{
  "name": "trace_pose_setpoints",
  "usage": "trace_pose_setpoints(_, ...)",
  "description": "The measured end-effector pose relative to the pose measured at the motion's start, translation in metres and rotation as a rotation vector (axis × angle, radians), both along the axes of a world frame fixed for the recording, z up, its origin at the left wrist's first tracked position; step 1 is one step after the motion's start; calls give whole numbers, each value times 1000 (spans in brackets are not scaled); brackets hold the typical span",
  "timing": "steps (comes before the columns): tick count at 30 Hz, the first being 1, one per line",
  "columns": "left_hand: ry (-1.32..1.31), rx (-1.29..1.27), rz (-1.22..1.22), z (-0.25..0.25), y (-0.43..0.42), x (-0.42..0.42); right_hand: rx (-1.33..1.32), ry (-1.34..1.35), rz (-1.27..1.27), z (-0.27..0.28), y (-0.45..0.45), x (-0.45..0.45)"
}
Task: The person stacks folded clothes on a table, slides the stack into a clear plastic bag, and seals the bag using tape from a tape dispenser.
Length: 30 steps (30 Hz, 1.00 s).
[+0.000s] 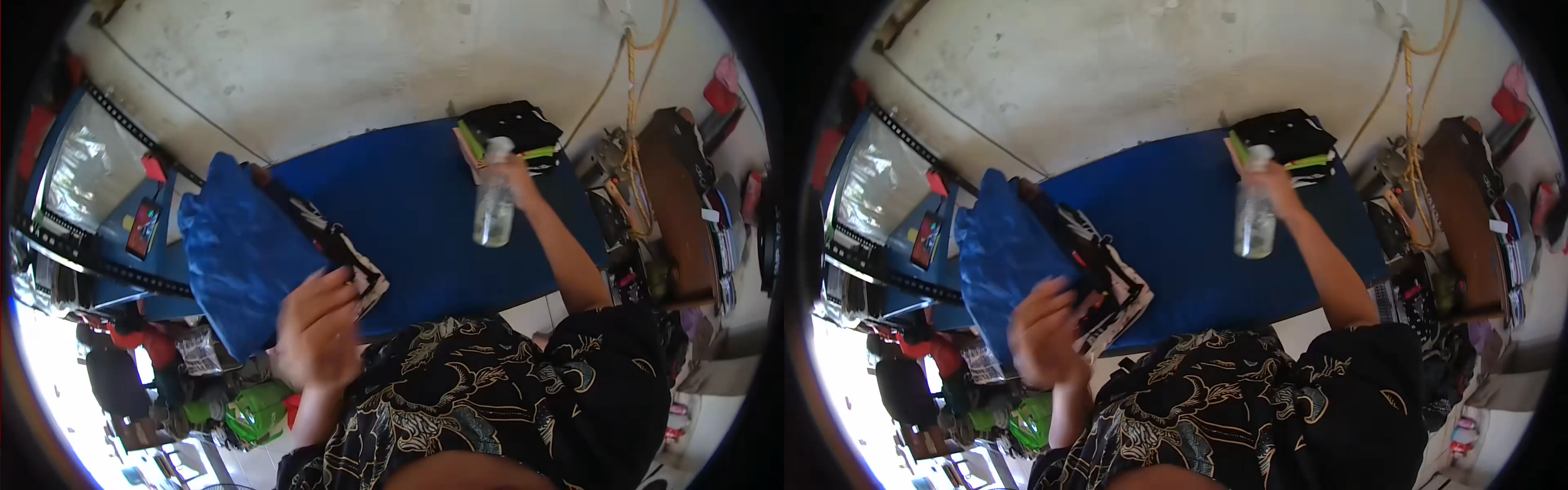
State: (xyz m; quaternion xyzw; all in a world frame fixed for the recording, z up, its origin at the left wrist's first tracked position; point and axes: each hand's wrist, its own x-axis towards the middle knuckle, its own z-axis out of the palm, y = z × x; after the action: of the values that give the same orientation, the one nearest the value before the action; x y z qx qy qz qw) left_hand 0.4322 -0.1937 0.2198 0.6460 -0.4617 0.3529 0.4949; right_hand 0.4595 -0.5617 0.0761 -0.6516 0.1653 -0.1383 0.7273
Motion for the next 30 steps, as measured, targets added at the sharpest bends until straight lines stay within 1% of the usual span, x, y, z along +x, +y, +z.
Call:
trace_pose_setpoints(1,39,192,-90,-4,-29,9,4,-6,-152,-12,-34,-15)
trace_pose_setpoints(2,170,231,-147,-13,-60,19,7,-15,-305,-20,-63,-28)
trace_pose_setpoints(3,302,269,-203,-27,-92,30,-73,38,-339,-24,-86,-43)
trace_pose_setpoints(4,353,291,-190,-44,-125,41,-150,94,-372,-29,-102,-57)
trace_pose_setpoints(5,405,314,-177,-63,-157,54,-203,128,-389,-25,-104,-71)
trace_pose_setpoints(6,399,369,-160,-83,-188,66,-197,131,-402,-27,-107,-82)
trace_pose_setpoints(8,394,435,-154,-122,-248,91,-65,11,-221,-33,-110,-103)
trace_pose_setpoints(10,293,662,-97,-156,-299,115,-206,40,-213,-29,-100,-120)
trace_pose_setpoints(11,287,667,-103,-171,-318,126,-316,61,-177,-33,-100,-128)
trace_pose_setpoints(13,13,873,11,-189,-349,148,-545,23,-166,-26,-97,-141)
trace_pose_setpoints(14,7,876,9,-191,-358,155,-729,3,-181,-26,-102,-145)
trace_pose_setpoints(15,-37,975,-33,-193,-362,162,-724,3,-182,-26,-108,-148)
trace_pose_setpoints(16,-79,1075,-76,-195,-365,169,-759,7,-326,-28,-114,-150)
trace_pose_setpoints(17,-50,1093,-164,-195,-366,175,-790,11,-469,-31,-119,-152)
trace_pose_setpoints(18,-46,1102,-163,-195,-367,180,-817,59,-529,-50,-128,-155)
trace_pose_setpoints(19,-55,1097,-212,-195,-366,186,-808,60,-524,-65,-136,-156)
trace_pose_setpoints(20,-61,1096,-260,-194,-365,190,-753,75,-590,-69,-137,-153)
trace_pose_setpoints(21,-53,1110,-254,-193,-366,194,-696,90,-653,-73,-138,-149)
trace_pose_setpoints(22,3,1078,-305,-192,-368,200,-684,89,-643,-72,-138,-148)
trace_pose_setpoints(23,59,1043,-354,-189,-369,205,-1035,100,-744,-47,-134,-146)
trace_pose_setpoints(24,68,1051,-342,-183,-372,209,-1392,104,-834,-31,-130,-142)
trace_pose_setpoints(25,115,963,-336,-175,-376,211,-1416,-2,-772,-30,-123,-137)
trace_pose_setpoints(26,165,877,-332,-169,-380,210,-1408,1,-754,-31,-112,-125)
trace_pose_setpoints(27,106,773,-300,-163,-386,212,-878,-77,-675,-32,-96,-106)
trace_pose_setpoints(28,114,768,-291,-151,-388,205,-359,-145,-573,-34,-84,-83)
trace_pose_setpoints(30,26,616,-169,-115,-394,186,660,-240,-304,-46,-74,-44)
